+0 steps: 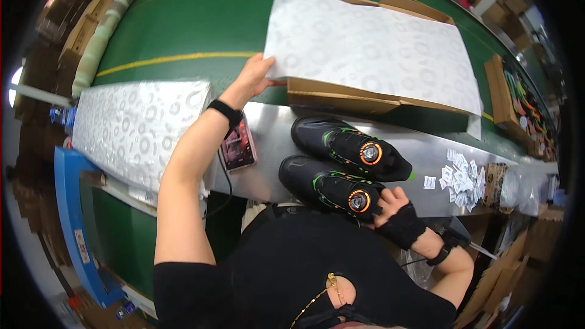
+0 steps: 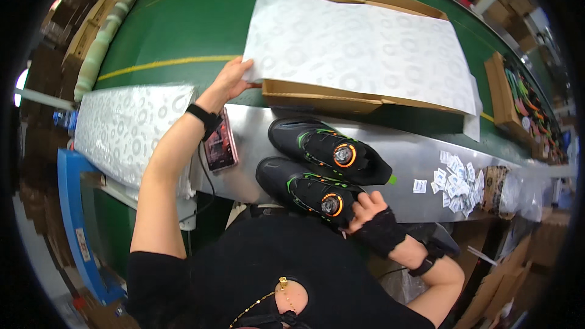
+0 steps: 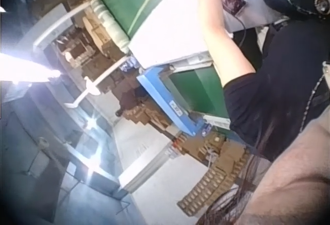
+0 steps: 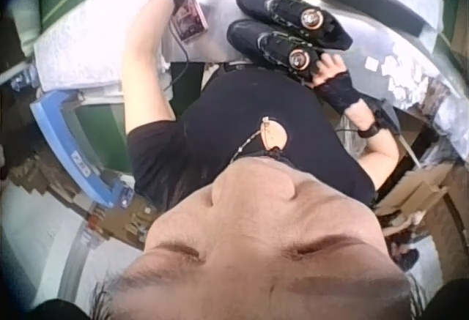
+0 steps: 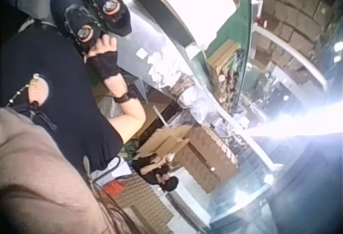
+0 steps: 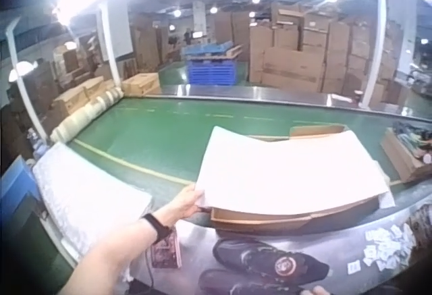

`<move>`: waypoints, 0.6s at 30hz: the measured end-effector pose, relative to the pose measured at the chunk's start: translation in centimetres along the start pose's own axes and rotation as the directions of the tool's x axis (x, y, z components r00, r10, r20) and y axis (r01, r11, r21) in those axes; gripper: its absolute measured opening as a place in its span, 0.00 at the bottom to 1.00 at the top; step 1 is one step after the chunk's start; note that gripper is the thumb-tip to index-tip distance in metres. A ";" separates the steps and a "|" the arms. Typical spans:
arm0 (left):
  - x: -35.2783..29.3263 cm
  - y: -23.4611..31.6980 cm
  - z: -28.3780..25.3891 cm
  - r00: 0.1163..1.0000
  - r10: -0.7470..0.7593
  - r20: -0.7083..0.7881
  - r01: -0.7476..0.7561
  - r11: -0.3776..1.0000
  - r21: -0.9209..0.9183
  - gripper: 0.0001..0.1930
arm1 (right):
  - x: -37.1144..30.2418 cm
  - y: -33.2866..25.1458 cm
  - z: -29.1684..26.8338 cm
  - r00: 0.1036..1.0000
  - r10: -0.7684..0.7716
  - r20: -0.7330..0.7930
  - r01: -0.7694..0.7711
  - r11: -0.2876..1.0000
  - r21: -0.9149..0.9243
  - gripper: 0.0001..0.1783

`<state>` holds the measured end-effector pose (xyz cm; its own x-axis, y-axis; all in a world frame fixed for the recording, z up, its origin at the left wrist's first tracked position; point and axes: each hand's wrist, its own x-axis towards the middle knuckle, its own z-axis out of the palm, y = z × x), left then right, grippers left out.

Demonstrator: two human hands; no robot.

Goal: The recorder is shown packing multiple pairs of shoes into boxes on a factory assembly line.

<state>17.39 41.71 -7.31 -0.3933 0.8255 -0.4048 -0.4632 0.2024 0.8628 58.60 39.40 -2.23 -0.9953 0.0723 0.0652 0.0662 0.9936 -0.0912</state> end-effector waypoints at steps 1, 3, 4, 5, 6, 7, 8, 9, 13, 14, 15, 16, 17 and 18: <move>-0.2 -0.2 0.1 1.000 -0.001 -0.009 0.001 1.000 0.006 0.15 | 0.5 -0.2 0.5 0.998 0.000 -0.059 -0.001 1.000 -0.011 0.11; -0.5 -0.8 -0.5 0.999 0.007 -0.035 -0.007 1.000 0.021 0.15 | 0.9 -0.3 1.2 1.000 -0.026 -0.007 0.026 0.999 -0.026 0.05; -0.5 -1.2 -0.9 0.999 0.009 -0.054 -0.007 0.999 0.039 0.15 | 1.9 -0.4 0.6 0.999 -0.007 -0.042 0.005 0.999 -0.042 0.09; -0.5 -1.4 -1.3 0.998 0.003 -0.063 0.000 0.999 0.052 0.14 | 2.5 -0.1 -0.6 1.000 -0.002 0.005 0.002 1.000 0.009 0.13; -0.7 -1.2 -1.7 0.997 -0.001 -0.081 0.006 0.998 0.063 0.14 | 3.2 0.4 -2.2 0.999 -0.007 0.050 0.004 0.998 0.064 0.17; -0.7 -0.9 -1.9 0.986 0.004 -0.169 0.016 0.993 0.117 0.13 | 3.9 0.9 -3.6 1.000 -0.012 -0.013 0.013 0.996 0.092 0.21; -0.9 -0.8 -2.9 0.987 0.010 -0.158 0.009 0.993 0.119 0.13 | 5.0 0.8 -6.7 0.963 0.078 0.259 -0.104 0.991 0.087 0.18; -1.0 -0.7 -4.0 0.978 0.051 -0.201 -0.021 0.989 0.147 0.13 | 5.7 2.1 -7.8 0.987 0.092 0.133 -0.108 0.987 0.118 0.19; -2.2 1.1 -6.9 0.948 0.107 -0.301 -0.039 0.974 0.222 0.13 | 9.1 7.0 -9.3 0.842 0.509 -0.179 -0.130 0.513 0.848 0.17; -2.7 1.7 -6.9 0.949 0.111 -0.295 -0.045 0.974 0.222 0.13 | 10.1 8.7 -9.9 0.820 0.569 -0.059 -0.189 0.367 0.911 0.17; -3.0 2.6 -6.6 0.934 0.178 -0.311 -0.097 0.962 0.256 0.12 | 11.3 10.3 -9.8 0.779 0.622 -0.076 -0.179 0.338 0.924 0.16; -3.1 3.3 -6.5 0.913 0.245 -0.326 -0.149 0.945 0.292 0.12 | 12.8 11.9 -8.8 0.736 0.671 -0.092 -0.164 0.308 0.937 0.16; -3.0 3.9 -6.9 0.914 0.282 -0.292 -0.178 0.925 0.337 0.11 | 14.6 13.9 -6.7 0.639 0.769 -0.026 -0.294 0.276 0.915 0.16; -2.8 4.5 -6.8 0.912 0.290 -0.289 -0.185 0.922 0.340 0.11 | 16.3 15.8 -3.6 0.527 0.849 0.033 -0.416 0.223 0.882 0.17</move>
<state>11.02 36.69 -4.38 -0.7228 0.6594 -0.2066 -0.0845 0.2125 0.9735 43.70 56.56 0.99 -0.4707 0.8790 -0.0763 0.3656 0.1157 -0.9235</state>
